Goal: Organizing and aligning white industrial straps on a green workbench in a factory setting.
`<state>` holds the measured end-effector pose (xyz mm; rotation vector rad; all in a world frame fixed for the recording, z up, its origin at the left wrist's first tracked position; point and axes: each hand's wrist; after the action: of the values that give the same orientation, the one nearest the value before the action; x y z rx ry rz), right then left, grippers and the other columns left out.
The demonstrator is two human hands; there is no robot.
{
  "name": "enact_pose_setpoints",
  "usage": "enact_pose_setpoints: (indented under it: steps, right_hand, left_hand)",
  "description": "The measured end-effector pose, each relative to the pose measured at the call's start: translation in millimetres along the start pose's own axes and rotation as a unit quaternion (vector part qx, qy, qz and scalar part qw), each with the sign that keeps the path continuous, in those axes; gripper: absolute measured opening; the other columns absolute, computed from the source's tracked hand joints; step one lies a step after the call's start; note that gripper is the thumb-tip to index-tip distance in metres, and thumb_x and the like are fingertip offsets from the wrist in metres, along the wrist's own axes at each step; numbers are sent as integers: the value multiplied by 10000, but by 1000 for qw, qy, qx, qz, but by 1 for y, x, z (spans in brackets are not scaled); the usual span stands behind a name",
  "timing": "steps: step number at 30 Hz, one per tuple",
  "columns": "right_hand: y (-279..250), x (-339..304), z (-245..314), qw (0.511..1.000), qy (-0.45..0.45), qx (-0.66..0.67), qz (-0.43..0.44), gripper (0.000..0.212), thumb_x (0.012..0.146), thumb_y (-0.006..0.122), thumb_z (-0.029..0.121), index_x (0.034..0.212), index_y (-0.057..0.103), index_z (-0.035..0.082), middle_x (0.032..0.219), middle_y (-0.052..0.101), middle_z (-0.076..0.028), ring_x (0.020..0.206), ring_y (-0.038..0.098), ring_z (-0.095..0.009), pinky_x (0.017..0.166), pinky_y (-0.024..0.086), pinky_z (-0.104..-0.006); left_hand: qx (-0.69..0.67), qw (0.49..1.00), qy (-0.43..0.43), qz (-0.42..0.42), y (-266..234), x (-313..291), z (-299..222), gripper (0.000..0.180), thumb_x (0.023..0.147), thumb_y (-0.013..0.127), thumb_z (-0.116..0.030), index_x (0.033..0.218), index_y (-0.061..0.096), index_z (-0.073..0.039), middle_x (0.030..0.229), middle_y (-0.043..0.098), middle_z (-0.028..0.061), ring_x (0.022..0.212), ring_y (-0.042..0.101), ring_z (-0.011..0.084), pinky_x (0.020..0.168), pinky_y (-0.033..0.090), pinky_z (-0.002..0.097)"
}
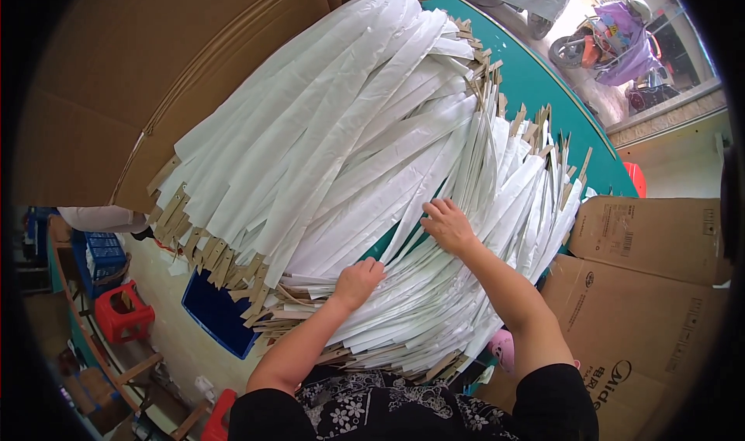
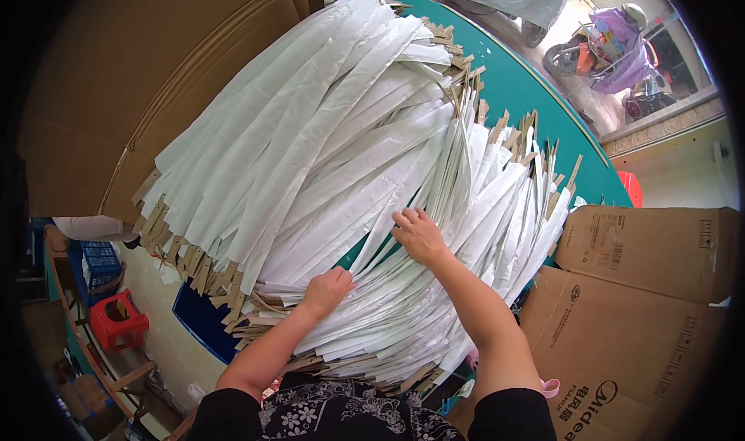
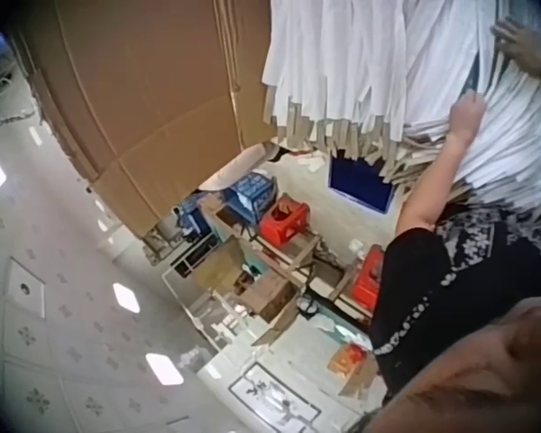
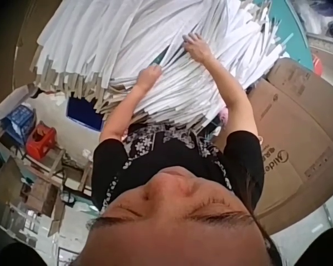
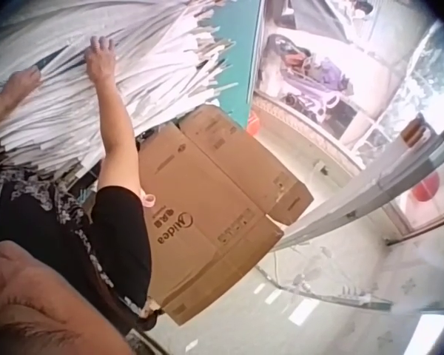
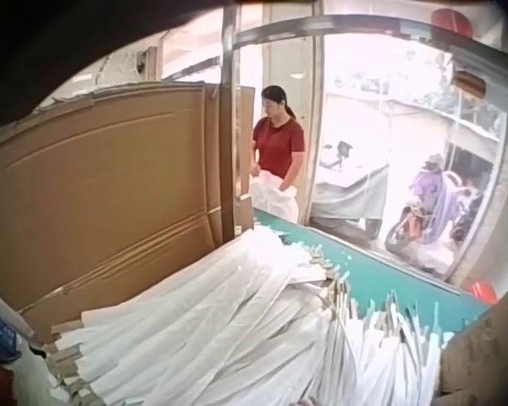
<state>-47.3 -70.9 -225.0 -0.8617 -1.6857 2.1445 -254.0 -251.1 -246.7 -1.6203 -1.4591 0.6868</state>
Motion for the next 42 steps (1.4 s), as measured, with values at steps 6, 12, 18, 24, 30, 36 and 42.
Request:
enact_pose_setpoints:
  steps: [6, 12, 18, 24, 30, 36, 42]
  right_hand:
    - [-11, 11, -6, 984, -167, -52, 8, 171, 874, 523, 191, 816, 648, 91, 1446, 426, 9, 1394, 301, -181, 1197, 118, -401]
    - [9, 1, -17, 975, -213, -42, -41, 139, 862, 522, 152, 817, 628, 75, 1127, 573, -45, 1237, 458, -198, 1168, 233, -389]
    - [5, -8, -17, 985, -162, 13, -53, 213, 837, 560, 135, 1048, 563, 105, 941, 543, -62, 1021, 540, -244, 1048, 377, -373]
    - [-18, 0, 4, 998, -37, 26, 37, 461, 795, 642, 156, 1231, 496, 182, 944, 544, -59, 949, 583, -252, 797, 485, -375]
    - [-1, 4, -5, 994, -82, -44, 62, 251, 873, 520, 157, 1118, 549, 199, 951, 556, -56, 885, 599, -219, 755, 484, -346]
    - [4, -9, -4, 998, -66, -15, 16, 150, 827, 602, 190, 965, 565, 143, 1019, 539, -52, 984, 572, -230, 843, 472, -350]
    - [-2, -2, 0, 993, -103, -43, -29, 72, 859, 540, 193, 880, 599, 158, 1309, 468, 6, 1156, 467, -186, 811, 470, -313]
  left_hand:
    - [29, 998, 33, 43, 3, -4, 7, 217, 812, 680, -276, 833, 553, -101, 760, 540, 53, 664, 601, 244, 552, 490, 352]
    - [44, 968, -200, -142, -10, 22, 30, 329, 761, 731, -278, 980, 576, -90, 1034, 562, 113, 935, 584, 297, 716, 491, 404]
    - [80, 957, -280, -7, -20, 41, 41, 350, 695, 781, -182, 957, 568, -91, 1070, 565, 123, 1006, 545, 312, 875, 419, 432]
    - [29, 968, -145, 204, -4, 29, 24, 258, 740, 739, -228, 890, 577, -95, 863, 599, 79, 909, 588, 284, 711, 473, 428]
    - [-45, 990, -132, -33, 9, 37, 33, 226, 824, 666, -210, 992, 599, -75, 1015, 590, 96, 942, 586, 291, 752, 511, 406]
    - [38, 976, -214, -9, 7, 68, 33, 333, 756, 728, -152, 1030, 553, -82, 1043, 543, 102, 991, 553, 301, 772, 503, 411]
    - [42, 956, -284, 54, 16, 82, 41, 185, 762, 688, -112, 906, 578, -74, 1015, 549, 106, 1017, 546, 290, 808, 481, 406]
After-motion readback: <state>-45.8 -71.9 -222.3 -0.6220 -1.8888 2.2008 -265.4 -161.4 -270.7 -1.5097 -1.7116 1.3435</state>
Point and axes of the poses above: each hand's wrist, its own x-axis towards the middle knuckle, its own y-axis out of the palm, z = x × y
